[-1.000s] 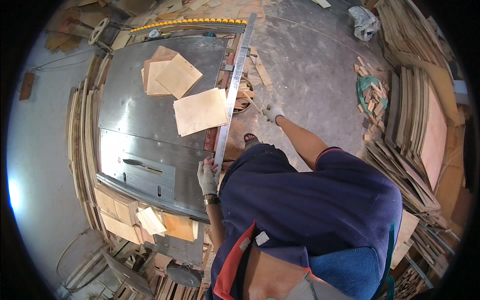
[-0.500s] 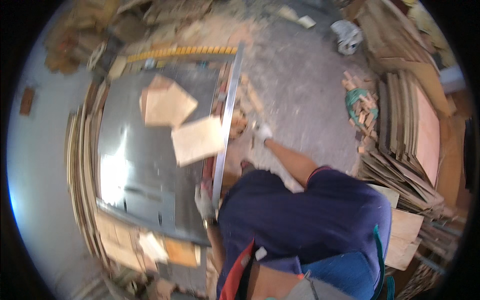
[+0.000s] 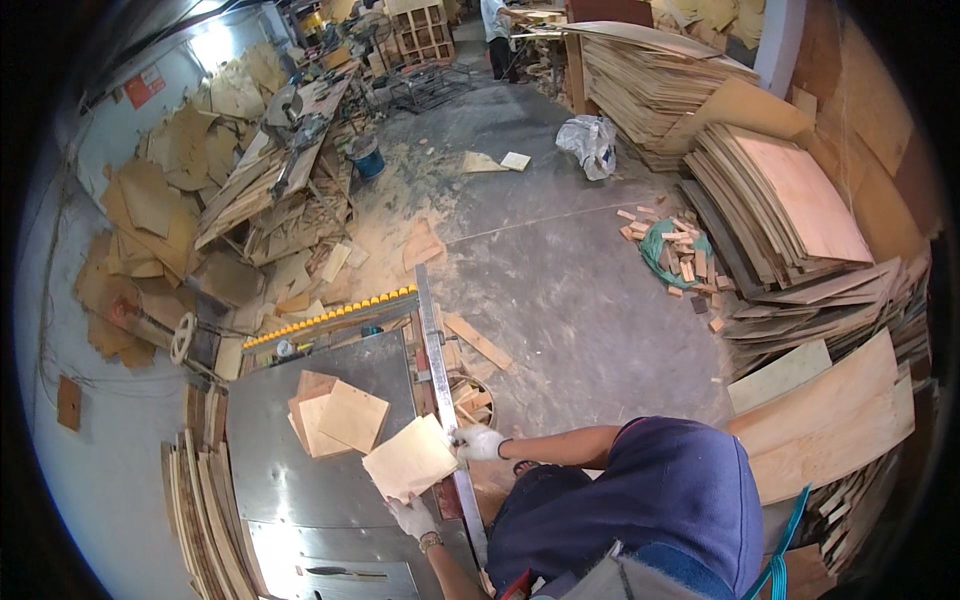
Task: The person uses a table saw to cut multiple small wooden pieces. They feed each piece through the saw blade, collect the cut pieces, and stack them on the table. The person wears gloves and handles the wood carefully during the cutting process.
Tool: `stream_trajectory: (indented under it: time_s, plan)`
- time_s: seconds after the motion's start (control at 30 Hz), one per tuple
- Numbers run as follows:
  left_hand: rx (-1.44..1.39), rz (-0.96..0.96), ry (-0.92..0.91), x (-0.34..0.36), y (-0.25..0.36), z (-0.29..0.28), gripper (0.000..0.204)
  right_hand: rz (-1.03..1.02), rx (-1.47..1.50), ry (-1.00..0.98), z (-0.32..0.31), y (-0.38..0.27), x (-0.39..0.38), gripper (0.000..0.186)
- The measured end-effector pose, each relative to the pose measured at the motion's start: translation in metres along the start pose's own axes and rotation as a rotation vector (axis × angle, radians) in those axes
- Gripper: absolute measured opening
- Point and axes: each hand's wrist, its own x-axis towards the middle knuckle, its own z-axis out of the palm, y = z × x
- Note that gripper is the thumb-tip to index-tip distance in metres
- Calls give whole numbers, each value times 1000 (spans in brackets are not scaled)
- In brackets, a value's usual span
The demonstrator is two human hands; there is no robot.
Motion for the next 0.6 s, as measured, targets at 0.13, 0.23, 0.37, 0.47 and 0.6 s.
stream_trajectory:
  time_s: [0.13, 0.23, 0.37, 0.47, 0.6]
  plan:
    - [-24, -3, -176, 5, 7, 7, 73, 40, -65, -180, 2, -27, -6, 36]
    - [88, -2, -49, -3, 20, 8, 73, 34, -62, -169, 9, -23, -10, 38]
    - [-9, -139, -101, -1, 7, 8, 73, 42, -129, -170, 16, -19, -6, 40]
    - [-4, -80, -66, -4, -5, 6, 71, -46, -153, -82, 26, -21, -10, 42]
    - [-54, -85, -55, -10, -3, 3, 70, 64, -144, -122, 27, -26, -10, 49]
